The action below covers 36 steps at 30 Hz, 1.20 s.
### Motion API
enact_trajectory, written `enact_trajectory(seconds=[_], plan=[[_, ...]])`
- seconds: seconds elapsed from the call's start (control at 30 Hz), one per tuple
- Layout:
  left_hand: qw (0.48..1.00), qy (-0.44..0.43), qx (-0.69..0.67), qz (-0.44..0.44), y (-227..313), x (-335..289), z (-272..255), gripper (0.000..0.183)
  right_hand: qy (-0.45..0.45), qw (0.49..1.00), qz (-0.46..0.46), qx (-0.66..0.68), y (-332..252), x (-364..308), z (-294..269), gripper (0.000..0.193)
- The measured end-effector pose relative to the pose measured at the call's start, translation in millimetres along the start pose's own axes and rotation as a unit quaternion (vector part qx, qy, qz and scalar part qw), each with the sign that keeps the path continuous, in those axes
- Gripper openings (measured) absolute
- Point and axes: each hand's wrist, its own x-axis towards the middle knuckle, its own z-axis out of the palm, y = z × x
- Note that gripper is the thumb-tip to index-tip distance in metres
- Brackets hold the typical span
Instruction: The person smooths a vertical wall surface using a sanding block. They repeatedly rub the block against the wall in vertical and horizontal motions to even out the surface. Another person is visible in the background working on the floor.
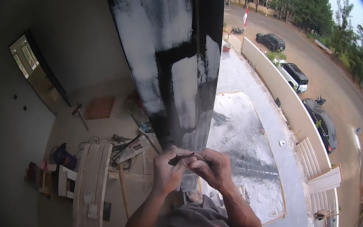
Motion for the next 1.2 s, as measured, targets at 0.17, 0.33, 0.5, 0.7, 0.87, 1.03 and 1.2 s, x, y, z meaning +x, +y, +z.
enact_trajectory(seconds=[0.17,0.33,0.5,0.7,0.87,1.03,1.2], plan=[[0.997,0.01,0.037,0.062,17,11,-5,0.011,-0.007,0.992,0.079,0.099,-10,5,3,0.038],[0.989,0.035,0.071,0.121,28,17,-9,0.011,0.053,0.991,0.083,0.09,-24,5,14,0.033],[0.984,0.031,0.089,0.149,39,22,-11,0.012,0.061,0.995,0.077,0.032,-29,7,13,0.028],[0.97,0.013,0.133,0.204,65,42,-11,0.025,0.13,0.989,-0.066,-0.002,-39,26,-3,0.029],[0.927,0.205,0.185,0.255,65,55,-27,0.065,0.294,0.924,-0.003,0.245,-33,72,-8,0.023],[0.92,0.211,0.265,0.198,46,66,-45,0.087,0.396,0.905,-0.096,0.121,2,99,13,0.021],[0.97,0.111,0.197,0.091,16,70,-50,0.085,0.409,0.881,-0.153,0.183,-76,156,-16,0.029]])
